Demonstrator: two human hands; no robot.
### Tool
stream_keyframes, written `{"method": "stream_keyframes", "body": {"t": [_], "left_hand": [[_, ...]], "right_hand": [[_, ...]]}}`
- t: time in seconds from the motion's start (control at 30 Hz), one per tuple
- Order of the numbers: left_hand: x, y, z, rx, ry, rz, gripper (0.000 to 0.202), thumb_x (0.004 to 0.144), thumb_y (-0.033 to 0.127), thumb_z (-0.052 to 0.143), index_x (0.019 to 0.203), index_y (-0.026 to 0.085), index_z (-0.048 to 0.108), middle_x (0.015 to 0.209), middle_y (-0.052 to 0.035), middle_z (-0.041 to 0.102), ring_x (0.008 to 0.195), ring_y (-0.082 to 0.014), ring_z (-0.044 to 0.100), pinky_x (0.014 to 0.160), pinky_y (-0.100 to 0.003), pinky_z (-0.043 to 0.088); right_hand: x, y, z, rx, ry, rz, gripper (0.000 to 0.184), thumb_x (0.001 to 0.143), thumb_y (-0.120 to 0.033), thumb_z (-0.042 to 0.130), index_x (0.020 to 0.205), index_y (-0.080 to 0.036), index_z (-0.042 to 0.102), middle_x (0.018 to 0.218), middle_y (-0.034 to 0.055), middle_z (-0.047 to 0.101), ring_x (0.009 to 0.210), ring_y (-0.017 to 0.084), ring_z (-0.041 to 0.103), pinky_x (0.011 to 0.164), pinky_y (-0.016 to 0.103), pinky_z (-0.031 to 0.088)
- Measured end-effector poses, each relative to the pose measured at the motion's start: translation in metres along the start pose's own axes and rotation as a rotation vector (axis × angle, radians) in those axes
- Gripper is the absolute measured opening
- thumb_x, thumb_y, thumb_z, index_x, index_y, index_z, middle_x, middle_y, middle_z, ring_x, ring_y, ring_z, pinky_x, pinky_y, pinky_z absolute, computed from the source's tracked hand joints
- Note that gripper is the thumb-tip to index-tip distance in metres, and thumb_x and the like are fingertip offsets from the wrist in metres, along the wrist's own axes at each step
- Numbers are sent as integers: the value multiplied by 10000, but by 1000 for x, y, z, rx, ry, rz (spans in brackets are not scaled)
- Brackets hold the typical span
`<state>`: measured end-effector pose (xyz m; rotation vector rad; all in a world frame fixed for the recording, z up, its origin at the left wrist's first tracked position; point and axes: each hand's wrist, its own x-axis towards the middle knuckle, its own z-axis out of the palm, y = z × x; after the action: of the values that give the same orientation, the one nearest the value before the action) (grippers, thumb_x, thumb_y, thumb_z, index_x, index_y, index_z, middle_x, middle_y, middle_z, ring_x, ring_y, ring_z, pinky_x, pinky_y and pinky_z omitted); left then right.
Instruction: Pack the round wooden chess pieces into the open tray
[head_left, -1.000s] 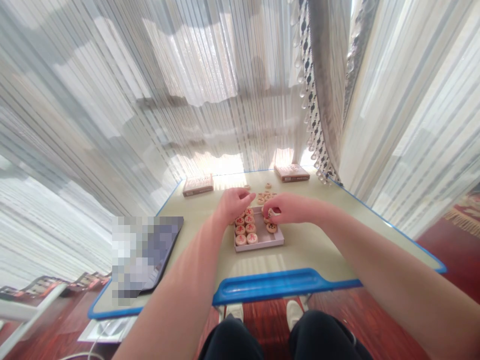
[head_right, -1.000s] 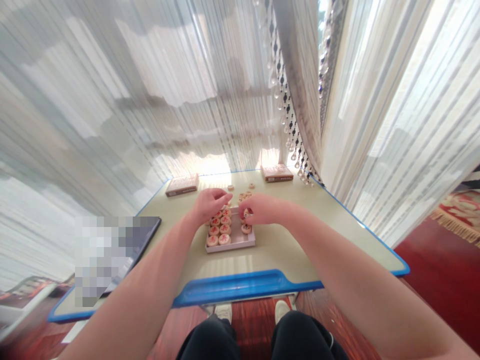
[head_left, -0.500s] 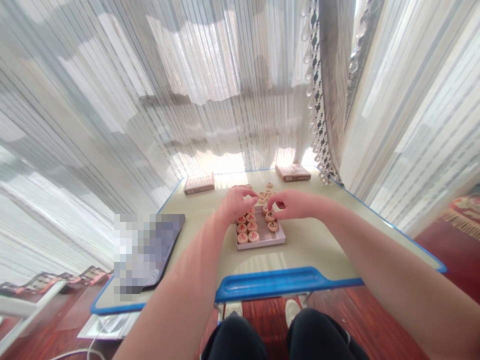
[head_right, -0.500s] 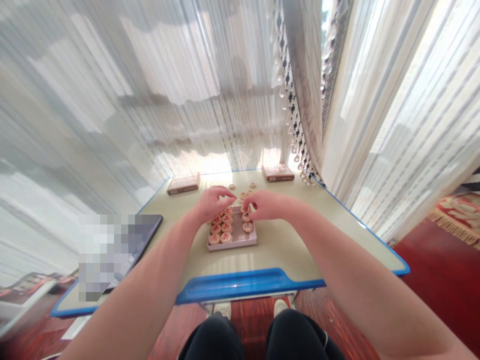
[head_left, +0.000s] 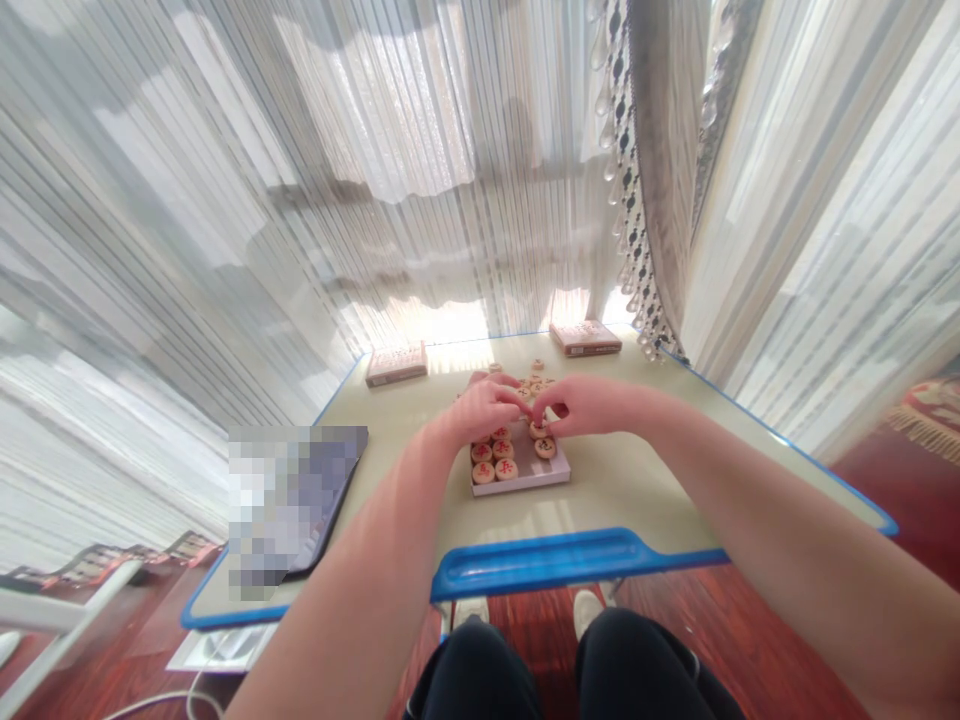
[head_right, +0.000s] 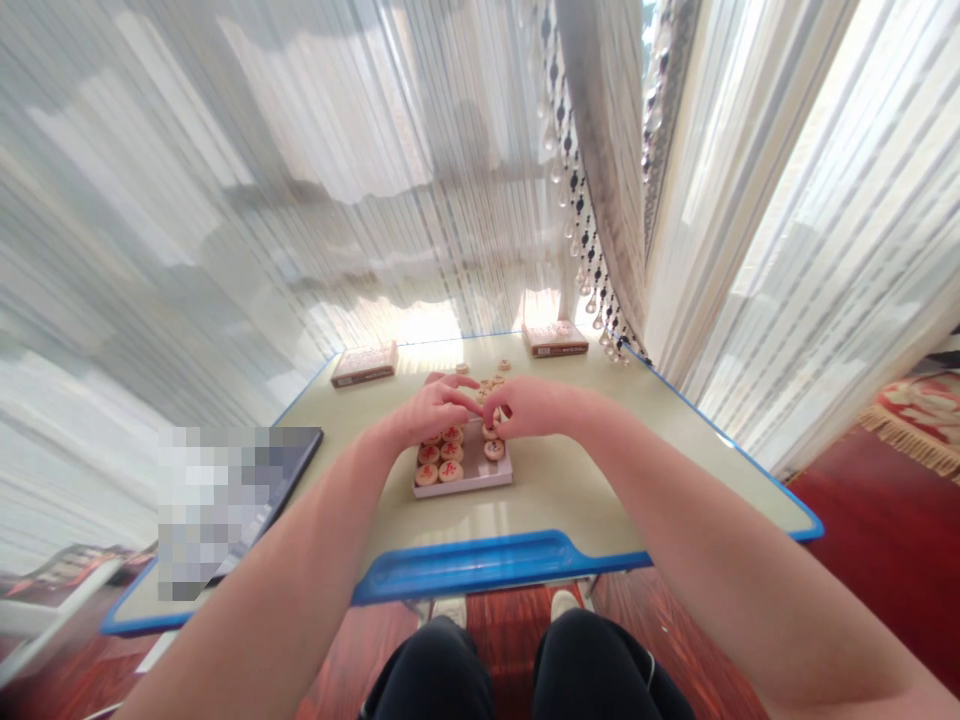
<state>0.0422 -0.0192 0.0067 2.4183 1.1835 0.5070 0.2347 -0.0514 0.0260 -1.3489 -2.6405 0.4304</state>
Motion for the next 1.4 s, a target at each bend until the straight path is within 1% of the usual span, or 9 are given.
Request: {"method": "stream_keyframes", "body": {"t": [0.17,0.43,0.63,0.77,0.83,1.0,1.17,1.3,1.4], "left_hand": [[1,1,0,-23,-4,19,307,703,204,479,842,265,746,1205,-8,568,1172,-218,455,1070,-341,302],[4,-2,-1,-51,108,33,390,608,98,423,777,225,751,1097,-12,631,1073,-190,535,1020,-295,376],[5,-7,1,-83,261,-2,394,598,136,390,770,181,741,967,-19,680,941,-181,598,915,-261,454],[6,-12,2,-32,348,-132,379,623,160,399,812,187,726,913,-7,697,905,-179,606,871,-260,463],[7,-17,0,22,381,-186,360,651,171,402,816,186,721,938,-18,698,924,-189,603,883,-269,452],[9,-28,-4,116,465,-235,334,769,289,399,877,184,698,1018,-56,680,1018,-219,569,936,-296,407],[10,-33,1,74,322,-289,427,845,420,321,850,179,674,901,-70,687,882,-212,603,844,-320,450],[11,-35,1,-24,401,-306,344,812,304,350,874,172,662,1002,-77,671,989,-206,580,915,-312,420],[10,-33,-1,-131,420,-340,316,751,239,388,905,167,655,1036,-67,666,1001,-202,578,911,-305,433]], "right_hand": [[0,1,0,3,-2,-21,244,698,-252,556,896,-256,698,714,-13,612,576,105,494,550,217,345],[-3,-1,-4,-13,23,-6,254,709,-221,542,916,-240,688,710,-9,608,572,102,488,560,216,337],[7,11,2,-5,255,90,306,777,-220,486,1042,-214,638,734,9,625,633,126,529,609,227,377],[21,31,14,-89,397,61,347,798,-174,462,1093,-194,644,1062,75,629,954,198,554,860,287,393],[26,40,20,-130,369,73,344,798,-166,459,1071,-202,665,1130,78,612,1037,222,535,935,318,370],[30,48,27,-76,292,141,325,797,-158,454,1020,-198,687,1110,69,631,1018,213,573,922,301,411],[32,48,28,-85,345,111,346,789,-163,471,1082,-167,654,1168,85,611,1072,215,554,959,295,391],[33,50,28,-71,320,178,416,761,-150,493,1161,-146,609,1172,102,619,1076,229,559,945,309,406],[32,51,27,12,339,191,418,758,-125,480,1150,-179,615,1147,69,639,1011,205,592,906,298,432]]}}
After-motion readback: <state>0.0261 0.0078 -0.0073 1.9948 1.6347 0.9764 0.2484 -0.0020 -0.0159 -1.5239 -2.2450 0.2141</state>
